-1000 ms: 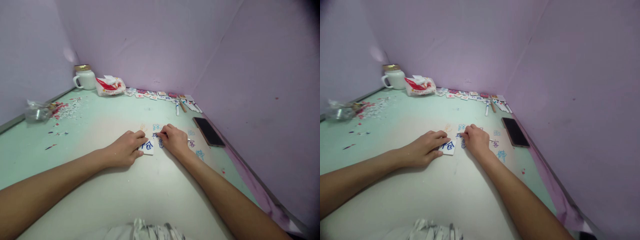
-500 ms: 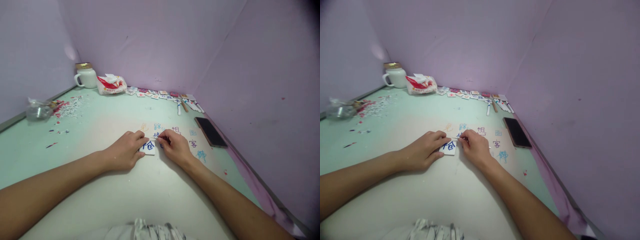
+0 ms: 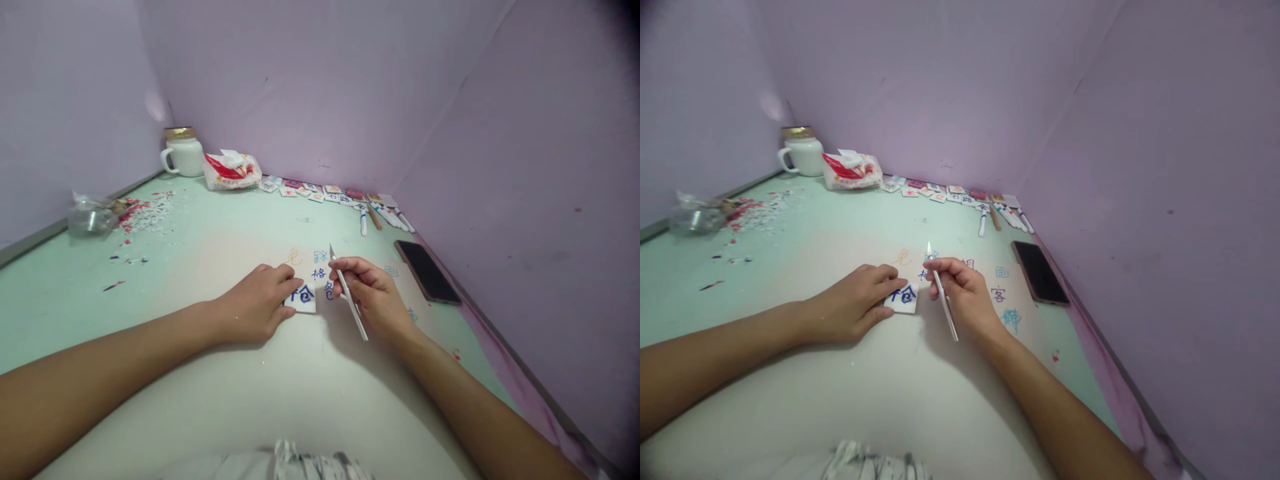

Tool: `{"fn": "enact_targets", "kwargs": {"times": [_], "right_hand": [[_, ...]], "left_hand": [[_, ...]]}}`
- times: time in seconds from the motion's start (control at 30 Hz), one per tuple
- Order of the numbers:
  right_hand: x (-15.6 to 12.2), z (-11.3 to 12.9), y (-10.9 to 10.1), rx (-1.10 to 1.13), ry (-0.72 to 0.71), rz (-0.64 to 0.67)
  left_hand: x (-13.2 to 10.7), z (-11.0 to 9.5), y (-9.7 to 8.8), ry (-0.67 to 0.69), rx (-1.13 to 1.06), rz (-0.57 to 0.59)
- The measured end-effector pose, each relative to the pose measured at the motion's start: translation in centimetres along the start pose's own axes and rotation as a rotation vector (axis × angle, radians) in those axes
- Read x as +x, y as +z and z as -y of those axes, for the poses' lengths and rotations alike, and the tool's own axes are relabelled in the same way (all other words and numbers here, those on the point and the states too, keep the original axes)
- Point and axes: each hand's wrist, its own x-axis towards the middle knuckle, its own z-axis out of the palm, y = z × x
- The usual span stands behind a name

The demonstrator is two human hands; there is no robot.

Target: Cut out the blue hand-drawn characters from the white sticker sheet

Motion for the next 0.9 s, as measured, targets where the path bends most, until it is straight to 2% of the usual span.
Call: {"fn": "enact_targets", "kwargs": {"times": [0.07,0.17,0.3,0.37,0.5,0.73,0.9], "right_hand": [[0.3,0.1,-0.1,0.093,0.057,-0.029],[0.6,-0.1,-0.3,0.128,0.033,-0.040],[0.5,-0.6,-0.4,-0.018,-0.044,-0.042],[0.3,-0.7,-0.1,-0.084,-0.086,-0.090],[-0.3,-0.6,0.6,-0.127,-0.146,-0.111],[-0.5,-1.7,1.0,-0.167,-0.126,-0.051],[-0.4,-2.0,1.0,-0.232,-0.131,-0.061]], "left_hand": [[0.0,0.0,0.0,0.006,0.005,-0.009],[0.0,0.0,0.1,-0.001,-0.002,-0.006],[-0.1,0.0,0.0,-0.012,-0.022,0.007],[-0.1,0.0,-0.1,-0.018,-0.028,0.011],[-0.2,0.0,0.0,-0.027,-0.028,0.005],[-0.2,-0.3,-0.3,-0.034,-0.039,0.005],[-0.3,-0.3,-0.3,-0.055,-0.053,-0.002]]}}
